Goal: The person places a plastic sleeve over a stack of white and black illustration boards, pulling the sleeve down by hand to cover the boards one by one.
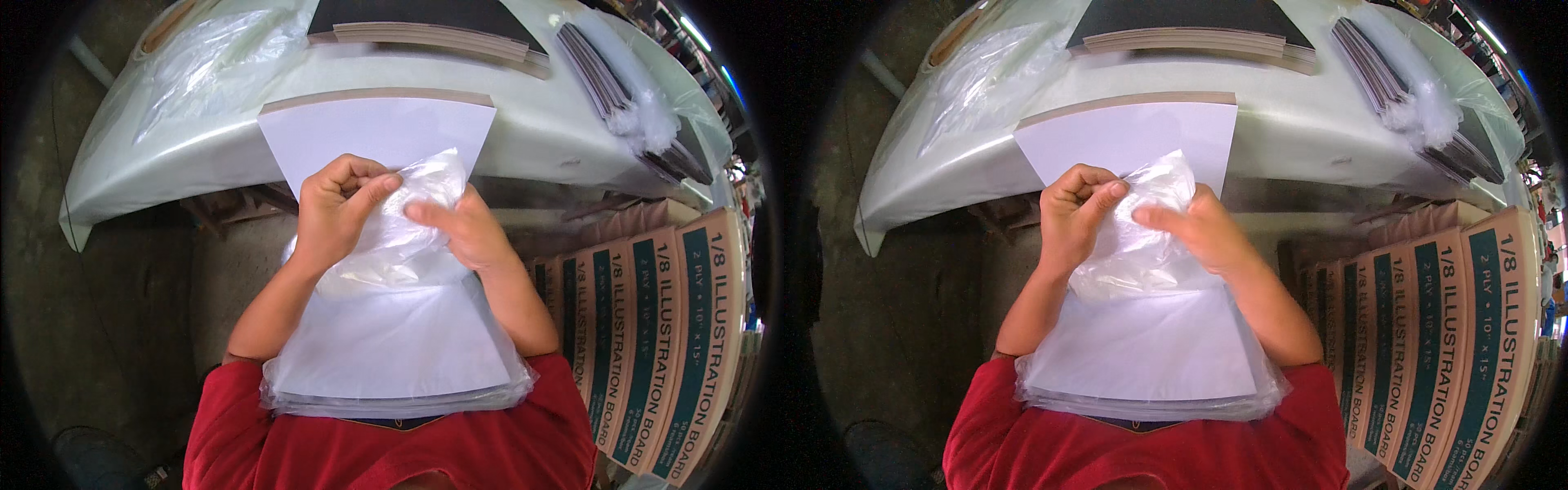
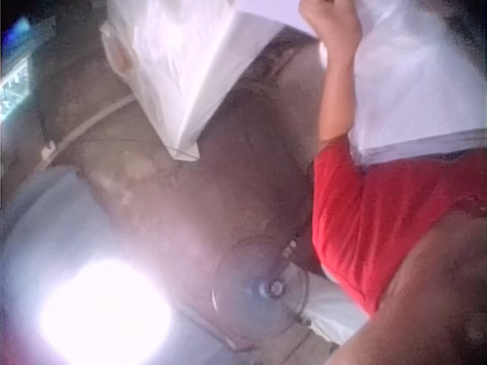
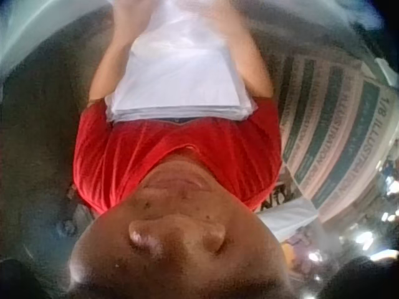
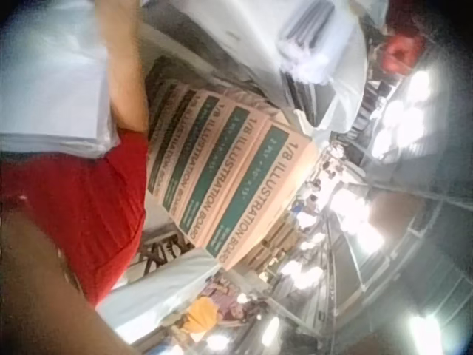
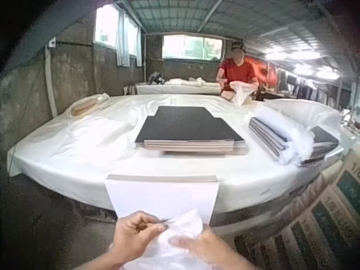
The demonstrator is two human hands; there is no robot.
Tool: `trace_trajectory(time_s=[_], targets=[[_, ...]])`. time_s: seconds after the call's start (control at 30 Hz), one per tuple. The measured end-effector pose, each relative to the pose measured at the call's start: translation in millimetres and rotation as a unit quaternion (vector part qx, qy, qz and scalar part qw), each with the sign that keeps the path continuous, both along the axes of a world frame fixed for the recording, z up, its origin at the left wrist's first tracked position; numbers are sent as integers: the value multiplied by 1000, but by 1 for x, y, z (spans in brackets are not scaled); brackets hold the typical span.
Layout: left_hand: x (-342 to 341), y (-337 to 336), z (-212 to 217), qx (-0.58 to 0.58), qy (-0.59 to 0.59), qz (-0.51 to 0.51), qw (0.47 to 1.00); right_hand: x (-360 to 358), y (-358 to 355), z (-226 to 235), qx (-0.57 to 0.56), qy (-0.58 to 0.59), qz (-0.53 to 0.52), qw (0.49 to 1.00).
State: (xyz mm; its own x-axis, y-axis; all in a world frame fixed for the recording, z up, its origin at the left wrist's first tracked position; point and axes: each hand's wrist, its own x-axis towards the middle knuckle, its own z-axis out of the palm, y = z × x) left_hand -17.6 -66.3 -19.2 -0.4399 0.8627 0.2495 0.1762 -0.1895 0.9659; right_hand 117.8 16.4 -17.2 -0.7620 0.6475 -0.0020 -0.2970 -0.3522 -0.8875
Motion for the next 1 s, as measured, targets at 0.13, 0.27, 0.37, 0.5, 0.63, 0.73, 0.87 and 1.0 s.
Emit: trace_trajectory(time_s=[0.13, 0.27, 0.37, 0.5, 0.63, 0.73, 0.87, 1.0], targets=[[-11, -3, 0, -57, 52, -6, 997, -6, 1, -10, 78, -32, -48, 995], [-4, -3, 5, 5, 91, -15, 996, -11, 2, -13, 80, 33, -60, 994], [-4, -4, 7, 7, 74, -7, 997, -9, 7, -21, 7, 77, 0, 997], [-8, -1, 4, -13, 18, -7, 1000, -14, -6, -6, 13, 38, -34, 999], [1, 3, 6, 25, 33, 14, 999, -13, -2, -15, 36, 46, -86, 995], [-5, 0, 1, 15, -11, -8, 1000, -14, -5, -11, 10, 36, -96, 995], [-4, 0, -3, 27, 62, 8, 998, -13, -3, -14, -18, 111, -32, 993], [-9, 4, -1, 36, 189, 12, 981, -13, -6, -13, -53, 208, 27, 976]])
